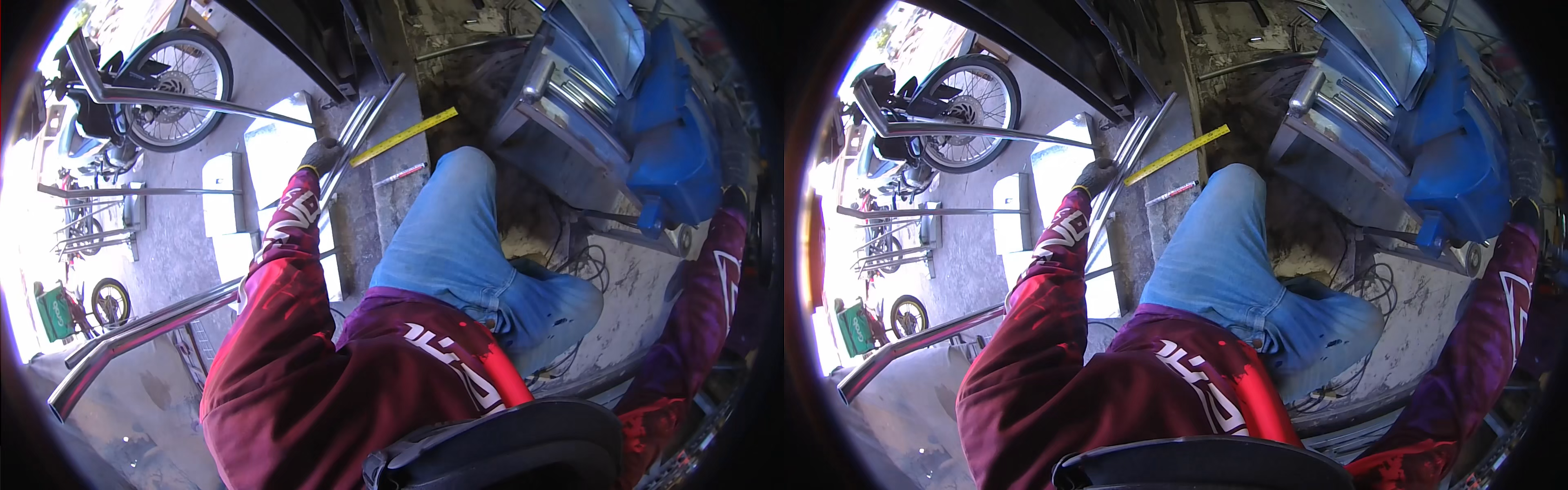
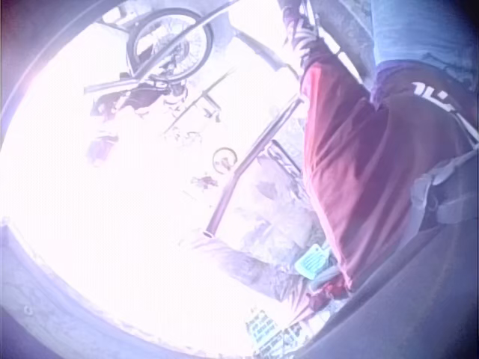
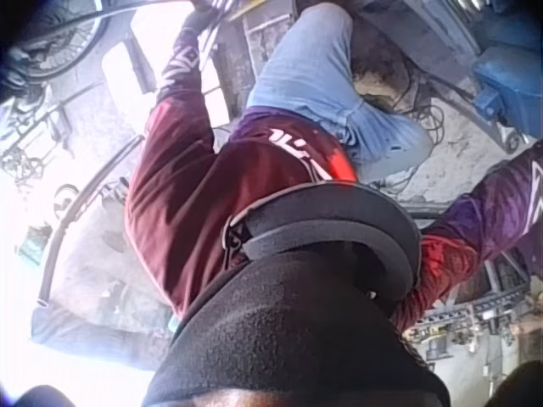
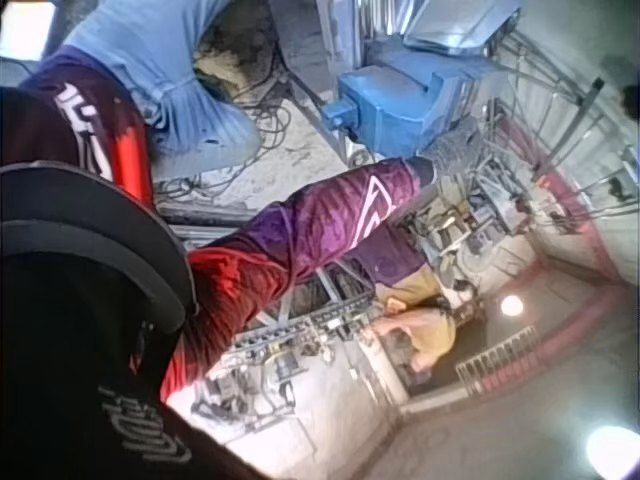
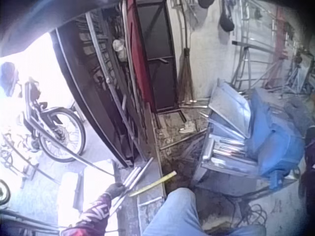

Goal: The person measures a metal pipe using a measuring tape and marks around the pipe with a marker.

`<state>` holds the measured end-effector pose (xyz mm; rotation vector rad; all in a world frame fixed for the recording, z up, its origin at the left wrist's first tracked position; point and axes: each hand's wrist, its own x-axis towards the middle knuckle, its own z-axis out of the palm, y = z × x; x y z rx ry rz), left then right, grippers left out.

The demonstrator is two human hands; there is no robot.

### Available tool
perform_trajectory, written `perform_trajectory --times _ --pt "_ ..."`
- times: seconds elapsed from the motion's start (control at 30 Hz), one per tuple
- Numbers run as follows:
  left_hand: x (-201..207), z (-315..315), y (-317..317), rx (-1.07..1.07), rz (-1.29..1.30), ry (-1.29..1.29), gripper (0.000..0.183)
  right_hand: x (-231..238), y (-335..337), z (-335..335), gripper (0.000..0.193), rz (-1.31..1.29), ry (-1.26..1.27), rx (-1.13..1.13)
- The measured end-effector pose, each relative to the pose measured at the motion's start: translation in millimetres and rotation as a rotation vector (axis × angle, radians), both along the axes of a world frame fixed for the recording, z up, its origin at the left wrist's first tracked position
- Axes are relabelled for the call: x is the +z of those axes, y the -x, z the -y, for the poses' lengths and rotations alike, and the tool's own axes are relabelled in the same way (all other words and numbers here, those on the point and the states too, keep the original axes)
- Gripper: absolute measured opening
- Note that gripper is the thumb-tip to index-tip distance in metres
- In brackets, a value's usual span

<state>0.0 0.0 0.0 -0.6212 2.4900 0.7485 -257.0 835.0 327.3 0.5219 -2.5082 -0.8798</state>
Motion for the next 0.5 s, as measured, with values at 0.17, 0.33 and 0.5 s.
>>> perform_trajectory --times 0.17,0.33,0.5 --pt "3.2 -3.4 -9.7 -0.022 0.010 0.080 0.046 -4.5 -3.9 12.1 0.057 0.021 0.011 -0.011" --pt "-0.4 -5.4 -9.6 -0.108 0.103 0.197 0.052 5.3 -8.1 15.0 0.058 -0.022 0.014 0.117" --pt "-13.2 -12.0 -14.9 -0.068 0.071 0.229 0.058 3.3 -18.9 36.6 0.059 0.005 0.096 -0.009"
